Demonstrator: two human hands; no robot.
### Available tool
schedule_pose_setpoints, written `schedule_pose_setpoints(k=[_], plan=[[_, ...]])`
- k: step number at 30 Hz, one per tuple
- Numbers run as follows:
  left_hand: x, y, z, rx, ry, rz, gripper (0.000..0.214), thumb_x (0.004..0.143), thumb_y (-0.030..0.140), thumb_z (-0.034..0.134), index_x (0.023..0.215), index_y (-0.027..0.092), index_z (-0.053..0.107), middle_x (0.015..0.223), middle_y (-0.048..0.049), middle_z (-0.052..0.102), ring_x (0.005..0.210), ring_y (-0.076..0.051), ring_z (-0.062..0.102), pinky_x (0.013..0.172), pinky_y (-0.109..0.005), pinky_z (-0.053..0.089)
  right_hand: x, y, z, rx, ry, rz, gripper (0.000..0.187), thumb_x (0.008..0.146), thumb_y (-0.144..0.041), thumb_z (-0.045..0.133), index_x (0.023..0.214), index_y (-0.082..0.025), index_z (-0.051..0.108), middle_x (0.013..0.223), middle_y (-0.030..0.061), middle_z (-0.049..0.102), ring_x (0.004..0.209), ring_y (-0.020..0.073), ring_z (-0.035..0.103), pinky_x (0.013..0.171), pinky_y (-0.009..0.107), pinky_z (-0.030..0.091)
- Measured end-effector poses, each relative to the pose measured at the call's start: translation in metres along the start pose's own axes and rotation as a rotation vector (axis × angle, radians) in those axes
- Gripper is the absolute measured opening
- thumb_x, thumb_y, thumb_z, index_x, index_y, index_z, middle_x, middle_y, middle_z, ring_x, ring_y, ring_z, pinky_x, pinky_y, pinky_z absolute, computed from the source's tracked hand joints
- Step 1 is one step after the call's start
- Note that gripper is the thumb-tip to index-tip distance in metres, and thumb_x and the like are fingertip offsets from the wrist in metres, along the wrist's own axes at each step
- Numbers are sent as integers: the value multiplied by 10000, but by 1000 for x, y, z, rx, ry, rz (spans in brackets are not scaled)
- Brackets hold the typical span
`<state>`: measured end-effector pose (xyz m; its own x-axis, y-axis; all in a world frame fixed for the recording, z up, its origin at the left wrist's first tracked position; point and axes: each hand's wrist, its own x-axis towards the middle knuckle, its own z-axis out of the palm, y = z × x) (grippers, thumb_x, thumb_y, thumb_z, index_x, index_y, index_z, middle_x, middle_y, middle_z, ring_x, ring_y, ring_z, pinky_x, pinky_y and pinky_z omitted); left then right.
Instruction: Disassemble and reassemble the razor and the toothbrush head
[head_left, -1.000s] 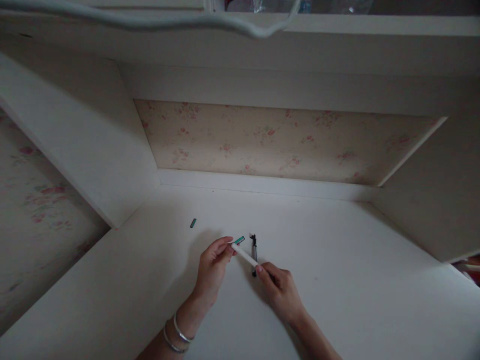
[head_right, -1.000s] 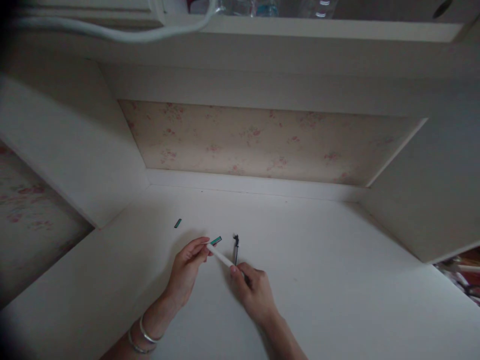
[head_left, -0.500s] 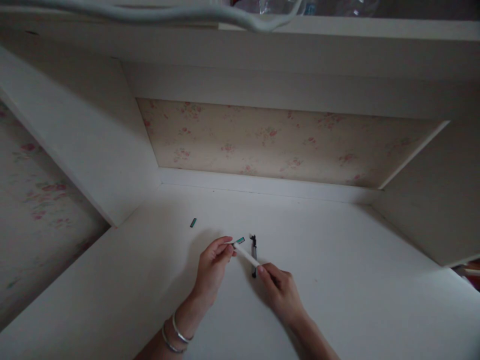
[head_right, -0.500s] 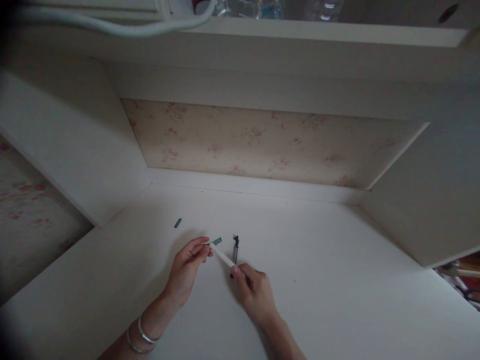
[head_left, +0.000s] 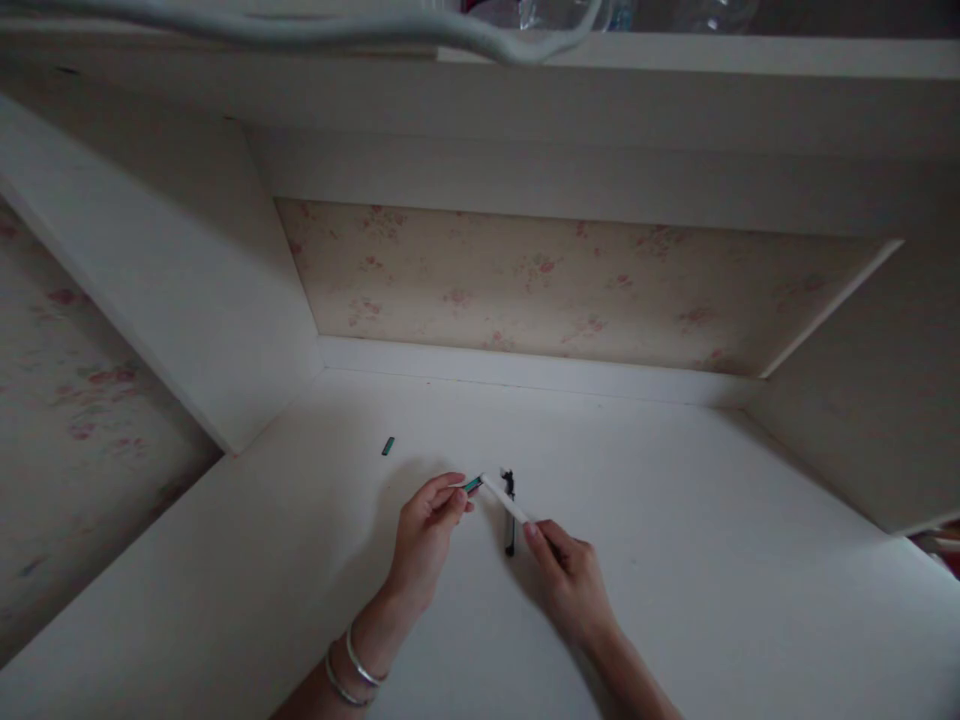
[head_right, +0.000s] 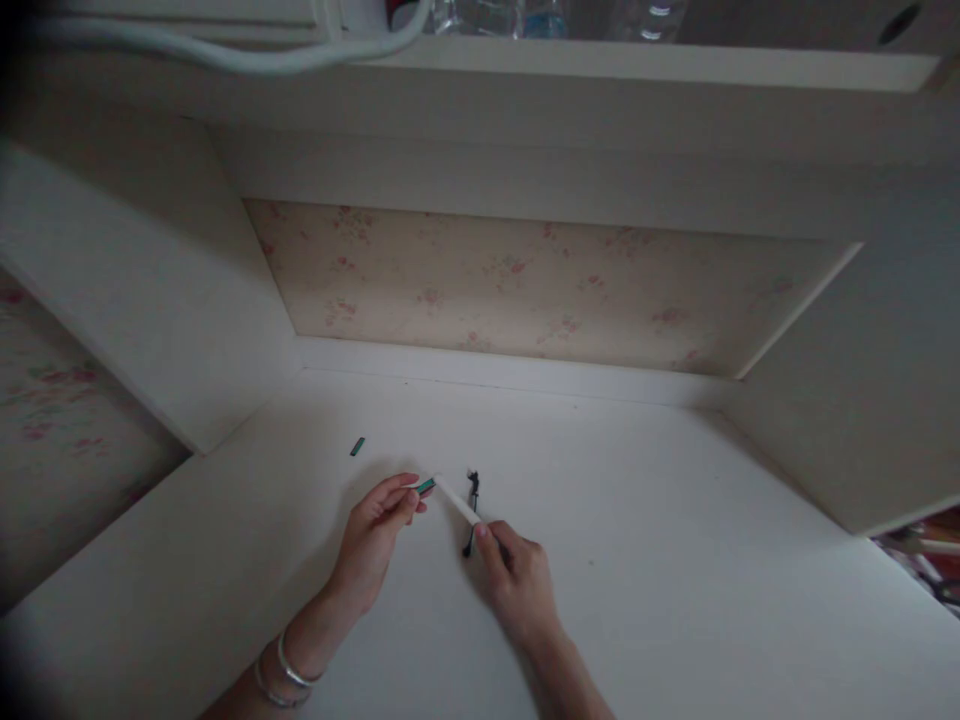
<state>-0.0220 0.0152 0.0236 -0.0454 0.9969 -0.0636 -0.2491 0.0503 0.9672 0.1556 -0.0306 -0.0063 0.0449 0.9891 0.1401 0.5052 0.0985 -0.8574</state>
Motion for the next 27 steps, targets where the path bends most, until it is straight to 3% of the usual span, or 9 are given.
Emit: schedule_pose_setpoints(k=[3,7,11,15,19,23,27], plan=[[0,0,0,-9,1,-12,287,738,300,676,981,152,638,811,-57,718,729,-145,602,671,-248,406,0,1,2,6,-58,-27,378,906,-442,434,692,-162,570,528,-49,372,487,99,352,468,217,248],[0,1,-1,2,-7,-7,287,753,314,665,987,152,631,816,-58,718,728,-141,599,674,-247,402,0,0,1,-15,10,11,391,907,-462,423,703,-164,571,533,-49,371,493,102,359,474,218,254],[-1,-1,-2,-3,-15,-9,285,754,300,663,996,155,632,798,-47,709,735,-140,595,675,-246,398,-1,-1,0,-6,-64,-20,397,905,-467,426,692,-166,575,523,-51,370,483,101,351,469,223,248],[-1,-2,-3,4,-19,-3,301,761,313,655,1016,154,624,813,-51,709,738,-141,588,683,-251,396,-1,-2,0,-22,18,14,414,902,-492,413,684,-171,559,521,-49,372,487,107,358,470,221,256],[1,-2,-3,13,-27,-7,295,759,298,654,1016,155,625,834,-54,710,739,-142,585,676,-250,395,-1,-2,1,-35,-39,-20,428,897,-501,414,676,-169,568,519,-46,381,482,109,357,470,223,258],[2,-3,-3,20,-22,0,299,760,315,655,1012,157,629,828,-55,713,739,-147,593,684,-255,398,0,-3,2,-46,32,4,424,907,-484,405,678,-166,567,519,-43,388,486,109,365,475,222,259],[0,-2,-1,7,-12,-17,295,738,291,670,999,157,641,800,-48,710,733,-149,595,677,-254,402,-2,-4,1,-42,-49,-42,403,909,-458,417,701,-160,592,519,-46,390,482,104,366,474,219,259]])
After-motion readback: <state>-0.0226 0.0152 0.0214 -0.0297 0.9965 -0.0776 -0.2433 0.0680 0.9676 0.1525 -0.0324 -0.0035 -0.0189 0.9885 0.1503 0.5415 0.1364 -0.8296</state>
